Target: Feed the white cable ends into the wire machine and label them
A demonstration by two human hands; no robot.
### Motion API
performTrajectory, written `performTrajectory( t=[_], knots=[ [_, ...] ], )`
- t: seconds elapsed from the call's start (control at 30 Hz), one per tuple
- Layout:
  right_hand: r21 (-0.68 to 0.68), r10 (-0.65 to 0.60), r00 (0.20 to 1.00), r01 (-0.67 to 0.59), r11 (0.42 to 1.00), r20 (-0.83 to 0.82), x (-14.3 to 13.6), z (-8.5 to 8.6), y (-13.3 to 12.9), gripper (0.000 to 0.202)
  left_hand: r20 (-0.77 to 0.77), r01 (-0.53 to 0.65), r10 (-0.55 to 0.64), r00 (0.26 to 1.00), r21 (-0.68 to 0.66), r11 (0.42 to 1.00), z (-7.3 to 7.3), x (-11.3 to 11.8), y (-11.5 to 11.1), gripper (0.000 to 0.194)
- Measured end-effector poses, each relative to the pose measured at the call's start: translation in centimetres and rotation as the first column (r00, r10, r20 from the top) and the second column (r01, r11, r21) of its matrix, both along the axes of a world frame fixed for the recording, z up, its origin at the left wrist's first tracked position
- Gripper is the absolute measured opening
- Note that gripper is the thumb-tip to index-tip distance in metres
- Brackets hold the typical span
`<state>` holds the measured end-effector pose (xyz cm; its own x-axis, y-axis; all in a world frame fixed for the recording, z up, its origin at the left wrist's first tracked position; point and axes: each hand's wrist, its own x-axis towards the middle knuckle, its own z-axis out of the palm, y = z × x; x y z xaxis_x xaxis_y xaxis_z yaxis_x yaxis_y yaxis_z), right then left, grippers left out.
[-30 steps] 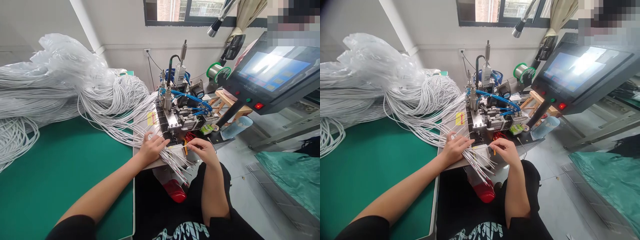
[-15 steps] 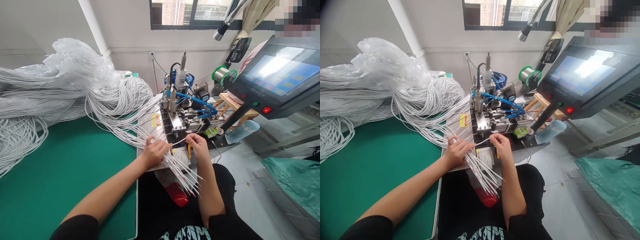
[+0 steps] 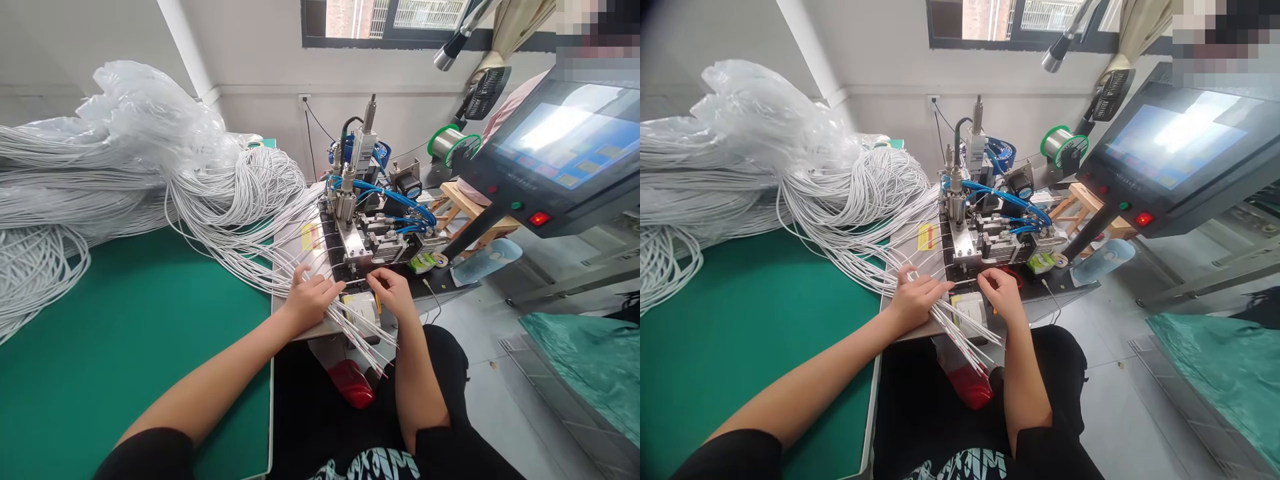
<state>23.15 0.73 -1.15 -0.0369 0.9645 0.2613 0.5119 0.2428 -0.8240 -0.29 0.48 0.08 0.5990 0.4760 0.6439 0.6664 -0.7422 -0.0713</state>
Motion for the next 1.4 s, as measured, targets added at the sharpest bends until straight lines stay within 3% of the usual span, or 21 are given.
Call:
performTrajectory(
  t=[0.27, 0.43, 0.67, 1.0, 1.4],
  knots=[
    [-0.165, 0.093, 0.970, -0.132, 0.977, -0.226, 0.0, -2.1, 1.0, 0.027, -0.031, -0.036, 0.035, 0.999, -0.050, 0.998, -0.3, 0.2, 0.1, 0.025],
    [-0.214, 0.050, 0.945, -0.124, 0.969, -0.324, -0.4, -2.8, 1.2, 0.027, -0.041, -0.063, 0.060, 0.997, -0.078, 0.995, -0.4, 0.2, 0.2, 0.023],
    [-0.338, -0.067, 0.845, -0.138, 0.931, -0.530, -1.1, -3.6, 1.3, 0.026, -0.041, -0.075, 0.073, 0.997, -0.059, 0.995, 0.0, 0.3, -0.1, 0.024],
    [-0.284, -0.139, 0.907, 0.022, 0.959, -0.397, 0.4, -3.0, -0.2, 0.041, -0.038, -0.067, 0.065, 0.997, -0.050, 0.996, -0.2, 0.2, 0.0, 0.027],
    [-0.140, -0.074, 0.988, 0.055, 0.989, -0.133, 0.2, 1.5, -2.5, 0.038, -0.026, -0.067, 0.065, 0.998, -0.096, 0.993, -0.5, 0.2, 0.2, 0.034]
  ],
)
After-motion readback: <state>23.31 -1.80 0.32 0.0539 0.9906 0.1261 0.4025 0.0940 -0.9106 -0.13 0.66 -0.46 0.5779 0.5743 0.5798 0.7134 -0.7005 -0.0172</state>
